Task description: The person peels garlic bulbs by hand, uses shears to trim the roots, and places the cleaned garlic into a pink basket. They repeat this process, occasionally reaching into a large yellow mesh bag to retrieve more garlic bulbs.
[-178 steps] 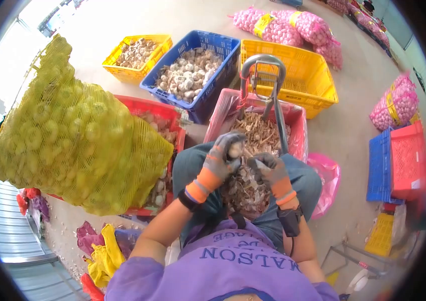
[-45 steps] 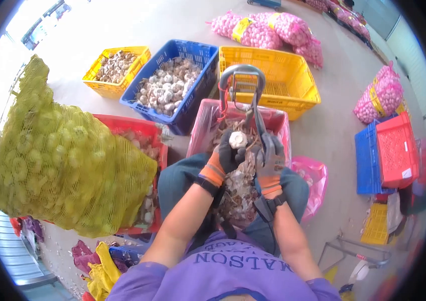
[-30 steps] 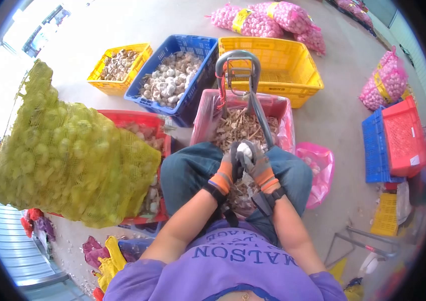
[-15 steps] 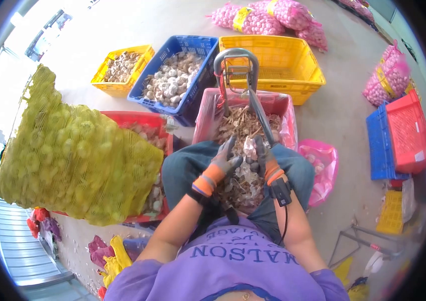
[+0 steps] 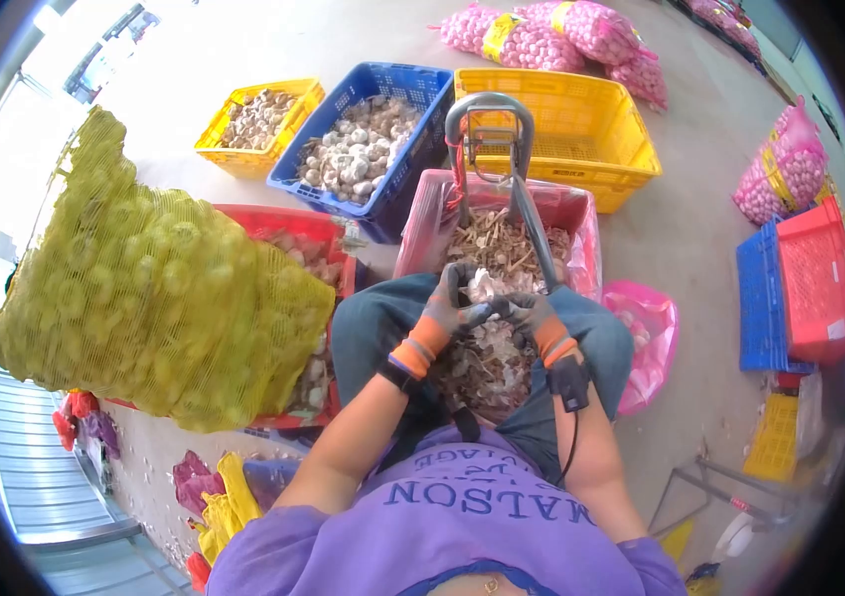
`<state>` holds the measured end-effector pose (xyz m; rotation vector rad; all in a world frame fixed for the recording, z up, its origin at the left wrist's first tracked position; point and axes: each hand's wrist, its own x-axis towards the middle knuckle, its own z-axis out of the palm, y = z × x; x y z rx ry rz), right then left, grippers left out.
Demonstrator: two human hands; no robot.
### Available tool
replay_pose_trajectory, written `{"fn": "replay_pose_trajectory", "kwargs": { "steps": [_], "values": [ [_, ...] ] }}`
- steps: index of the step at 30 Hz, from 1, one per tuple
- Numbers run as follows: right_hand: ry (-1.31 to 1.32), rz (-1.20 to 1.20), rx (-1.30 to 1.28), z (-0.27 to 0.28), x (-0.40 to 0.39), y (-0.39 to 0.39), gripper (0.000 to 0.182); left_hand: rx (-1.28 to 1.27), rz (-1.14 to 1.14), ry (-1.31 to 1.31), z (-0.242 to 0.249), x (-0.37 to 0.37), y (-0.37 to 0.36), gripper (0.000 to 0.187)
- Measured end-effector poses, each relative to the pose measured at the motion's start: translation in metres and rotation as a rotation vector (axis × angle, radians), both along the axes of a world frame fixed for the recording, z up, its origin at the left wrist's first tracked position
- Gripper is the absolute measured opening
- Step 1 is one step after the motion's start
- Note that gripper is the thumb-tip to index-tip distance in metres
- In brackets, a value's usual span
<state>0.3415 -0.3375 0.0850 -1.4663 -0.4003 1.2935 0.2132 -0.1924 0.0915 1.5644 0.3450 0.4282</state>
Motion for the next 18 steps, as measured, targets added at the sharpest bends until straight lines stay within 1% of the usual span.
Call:
{"fn": "replay_pose_trajectory", "kwargs": {
  "steps": [1,2,3,4,5,6,7,8,9,10,11,12,13,14,15,16,17,18],
  "values": [
    [0.000,0.006,0.002,-0.026,0.002,0.000,0.032,0.002,0.006,0.000,-0.003,-0.001,0.001,0.054],
    [-0.192,-0.133,0.042,-0.064,0.003,0.001,0.033,-0.079,0.053,0.010,-0.009,-0.002,0.002,0.054],
    [-0.466,-0.170,0.172,-0.061,0.001,0.001,0.034,-0.163,0.098,0.021,-0.013,-0.003,0.002,0.054],
    [-0.763,-0.235,0.269,-0.054,-0.002,0.001,0.036,-0.166,0.098,0.024,-0.008,-0.003,-0.002,0.054],
    [-0.763,-0.236,0.264,-0.047,-0.006,0.006,0.036,-0.107,0.082,0.090,-0.003,-0.002,-0.006,0.054],
    [-0.476,-0.201,0.310,-0.041,-0.010,0.013,0.037,-0.047,0.064,0.154,0.001,0.000,-0.010,0.053],
    [-0.191,-0.165,0.352,-0.037,-0.011,0.016,0.038,-0.048,0.061,0.151,-0.001,0.003,-0.014,0.053],
    [-0.159,-0.212,0.372,-0.061,-0.008,0.017,0.033,0.201,0.102,0.174,-0.004,0.004,-0.018,0.053],
    [-0.160,-0.213,0.370,-0.058,-0.004,0.012,0.033,0.451,0.144,0.197,-0.009,0.005,-0.022,0.053],
    [-0.065,-0.258,0.244,-0.045,0.000,0.007,0.030,0.215,0.080,0.199,-0.010,0.006,-0.023,0.057],
    [0.031,-0.302,0.116,-0.033,0.002,0.002,0.026,0.213,0.079,0.201,-0.012,0.005,-0.025,0.057],
    [0.074,-0.323,0.250,-0.010,-0.004,0.004,0.018,0.122,0.062,0.190,0.004,0.005,-0.029,0.057],
    [0.075,-0.324,0.249,-0.017,-0.005,0.005,0.018,0.034,0.047,0.177,0.012,0.005,-0.031,0.056],
    [-0.018,-0.338,0.269,-0.028,-0.006,0.007,0.015,0.034,0.047,0.177,0.013,0.004,-0.031,0.056],
    [-0.113,-0.348,0.289,-0.023,-0.009,0.011,0.012,0.093,0.037,0.198,0.012,0.004,-0.030,0.054],
    [-0.112,-0.343,0.291,-0.017,-0.012,0.011,0.012,0.153,0.028,0.220,0.012,0.003,-0.030,0.051],
    [-0.432,-0.319,0.231,-0.010,-0.016,0.010,0.012,0.154,0.032,0.222,0.005,0.001,-0.029,0.051],
    [-0.752,-0.292,0.165,-0.002,-0.021,0.011,0.013,0.207,0.053,0.233,0.002,0.000,-0.028,0.052]
  ]
}}
